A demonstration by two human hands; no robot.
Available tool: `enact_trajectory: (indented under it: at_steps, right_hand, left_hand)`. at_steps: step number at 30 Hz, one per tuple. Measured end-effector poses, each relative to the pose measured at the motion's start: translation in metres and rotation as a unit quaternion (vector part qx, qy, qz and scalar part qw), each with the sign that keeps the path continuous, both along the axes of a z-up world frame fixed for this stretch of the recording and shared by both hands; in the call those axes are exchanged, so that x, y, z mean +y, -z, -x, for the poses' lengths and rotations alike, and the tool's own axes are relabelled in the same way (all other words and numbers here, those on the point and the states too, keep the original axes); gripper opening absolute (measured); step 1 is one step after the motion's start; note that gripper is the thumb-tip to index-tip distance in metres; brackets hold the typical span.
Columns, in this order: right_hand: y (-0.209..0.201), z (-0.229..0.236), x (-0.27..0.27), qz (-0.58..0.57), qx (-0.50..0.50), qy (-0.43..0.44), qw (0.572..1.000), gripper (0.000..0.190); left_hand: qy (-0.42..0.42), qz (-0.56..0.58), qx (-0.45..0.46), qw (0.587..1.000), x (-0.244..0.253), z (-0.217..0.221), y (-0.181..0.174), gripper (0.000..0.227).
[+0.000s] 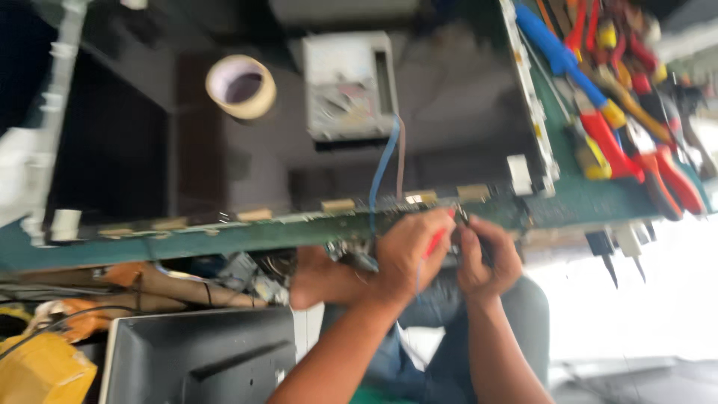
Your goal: The person places a multimeter on a disassembled TV panel and uses the multimeter probes to test various points along the bottom edge of the panel. The person adjusts the probes and the multimeter dial while testing.
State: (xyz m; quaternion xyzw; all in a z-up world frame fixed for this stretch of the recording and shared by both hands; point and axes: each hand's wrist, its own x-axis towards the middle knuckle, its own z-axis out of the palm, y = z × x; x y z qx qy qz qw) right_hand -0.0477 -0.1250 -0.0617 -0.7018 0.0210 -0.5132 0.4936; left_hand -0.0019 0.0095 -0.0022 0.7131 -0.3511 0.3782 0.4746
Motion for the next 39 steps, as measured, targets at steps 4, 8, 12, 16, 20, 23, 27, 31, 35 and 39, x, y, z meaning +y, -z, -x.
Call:
enact_trajectory:
  at_steps: [4, 8, 12, 16, 20, 23, 27, 31, 35, 39]
  right_hand:
    - [0.006, -0.001, 0.001, -0.041, -0.046, -0.012, 0.998, 0.021]
    - [0.003, -0.004, 0.001, -0.038, -0.063, -0.029, 0.997, 0.018]
    - [0.011, -0.006, -0.002, -0.067, -0.059, -0.033, 0.995, 0.019]
    - [0.004, -0.004, -0.004, -0.05, -0.058, -0.028, 0.997, 0.019]
    - [-0.002, -0.005, -0.005, -0.029, -0.06, -0.033, 0.997, 0.013]
    - [-0.004, -0.004, -0.007, -0.029, -0.052, -0.044, 0.997, 0.012]
    - [-0.004, -0.005, -0.007, -0.033, -0.054, -0.048, 0.997, 0.011]
    - [-0.004, -0.006, -0.007, -0.027, -0.051, -0.047, 0.997, 0.011]
    - [-0.003, -0.007, -0.008, -0.024, -0.053, -0.049, 0.997, 0.01]
    - [-0.005, -0.007, -0.008, -0.026, -0.056, -0.052, 0.997, 0.01]
  left_hand:
    - [-0.037, -0.003, -0.026, 0.999, -0.006, -0.001, 0.008, 0.012]
    - [-0.001, 0.025, -0.018, 1.0, -0.009, -0.003, 0.005, 0.012]
    - [-0.007, 0.019, -0.015, 1.0, -0.011, -0.004, 0.003, 0.012]
    - [-0.014, 0.011, -0.03, 0.999, -0.014, -0.004, 0.005, 0.009]
    - [-0.007, 0.021, -0.017, 1.0, -0.016, -0.005, 0.01, 0.01]
    - [-0.01, 0.021, -0.022, 0.999, -0.018, -0.005, 0.009, 0.01]
    - [-0.003, 0.023, -0.016, 1.0, -0.019, -0.004, 0.008, 0.01]
    - [-0.003, 0.021, -0.018, 1.0, -0.018, -0.005, 0.008, 0.01]
    - [-0.002, 0.023, -0.017, 1.0, -0.019, -0.005, 0.008, 0.01]
    - [-0.001, 0.026, -0.016, 1.0, -0.018, -0.004, 0.008, 0.009]
